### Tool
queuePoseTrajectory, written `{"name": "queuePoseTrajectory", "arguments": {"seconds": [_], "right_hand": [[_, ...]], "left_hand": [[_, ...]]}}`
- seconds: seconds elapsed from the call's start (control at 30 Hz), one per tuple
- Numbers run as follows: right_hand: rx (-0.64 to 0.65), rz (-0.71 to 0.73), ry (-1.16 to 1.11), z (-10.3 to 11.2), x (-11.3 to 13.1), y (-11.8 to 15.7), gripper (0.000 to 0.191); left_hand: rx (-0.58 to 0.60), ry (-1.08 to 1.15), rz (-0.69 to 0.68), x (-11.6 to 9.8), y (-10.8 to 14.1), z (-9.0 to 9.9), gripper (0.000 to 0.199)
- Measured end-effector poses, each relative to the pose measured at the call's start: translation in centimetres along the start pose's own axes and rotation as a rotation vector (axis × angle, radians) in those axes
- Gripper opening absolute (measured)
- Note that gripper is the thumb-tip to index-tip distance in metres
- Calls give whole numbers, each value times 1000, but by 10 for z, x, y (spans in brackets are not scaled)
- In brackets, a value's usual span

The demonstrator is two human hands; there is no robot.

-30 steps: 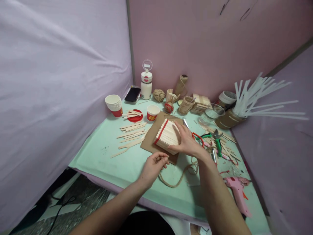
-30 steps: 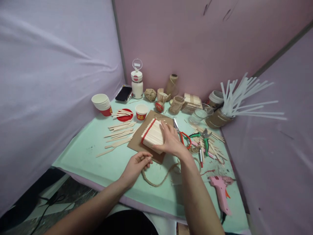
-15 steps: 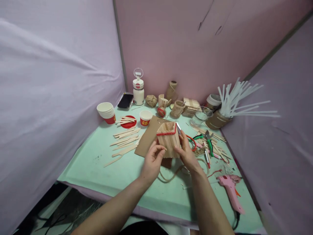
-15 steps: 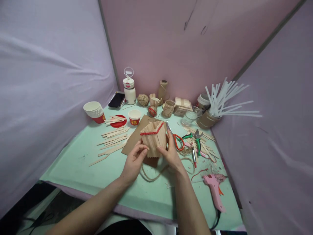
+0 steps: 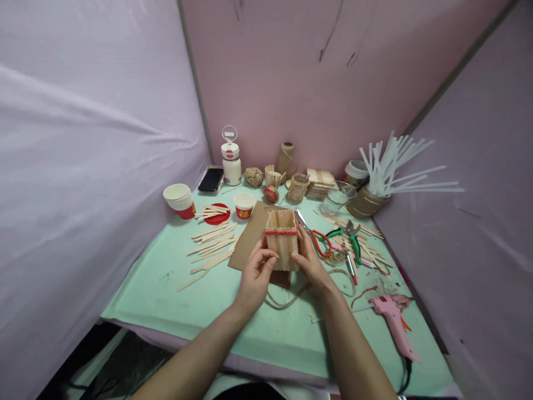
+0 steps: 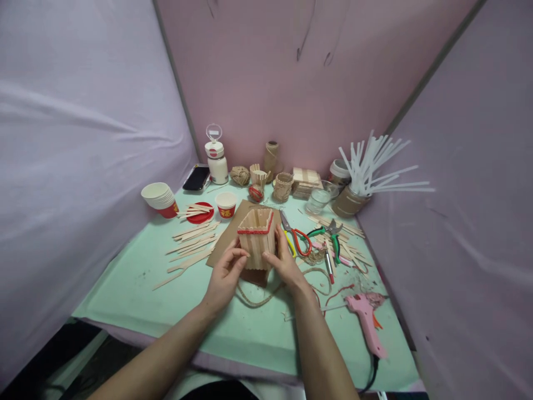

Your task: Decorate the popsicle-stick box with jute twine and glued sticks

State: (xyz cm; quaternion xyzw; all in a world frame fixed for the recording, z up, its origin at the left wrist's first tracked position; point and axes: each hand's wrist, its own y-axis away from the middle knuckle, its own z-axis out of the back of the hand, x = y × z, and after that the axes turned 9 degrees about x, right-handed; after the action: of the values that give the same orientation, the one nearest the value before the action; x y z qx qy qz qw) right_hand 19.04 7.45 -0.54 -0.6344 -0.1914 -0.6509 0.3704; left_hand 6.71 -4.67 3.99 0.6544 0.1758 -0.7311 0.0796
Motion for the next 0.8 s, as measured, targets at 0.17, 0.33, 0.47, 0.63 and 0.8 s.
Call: {"name": "queuePoseTrajectory", "arguments": {"seconds": [0.17, 0.33, 0.47, 0.63, 0.8], "right_hand": [[36, 15, -62, 1, 8, 2, 89], [-125, 52, 187, -9, 7, 3, 106], [-359, 2, 512, -29, 2, 1, 114], [-477, -40, 594, -47, 2, -1, 123], [-513, -99, 560, -47, 3, -1, 130]], "left_hand": [[27, -22, -4, -1, -1, 0, 18], [43, -40, -97, 16, -13, 7, 16], [-3, -13, -77, 37, -23, 13, 18], [-27, -24, -90, 42, -25, 18, 19], [46, -78, -174, 31, -35, 25, 17]]}}
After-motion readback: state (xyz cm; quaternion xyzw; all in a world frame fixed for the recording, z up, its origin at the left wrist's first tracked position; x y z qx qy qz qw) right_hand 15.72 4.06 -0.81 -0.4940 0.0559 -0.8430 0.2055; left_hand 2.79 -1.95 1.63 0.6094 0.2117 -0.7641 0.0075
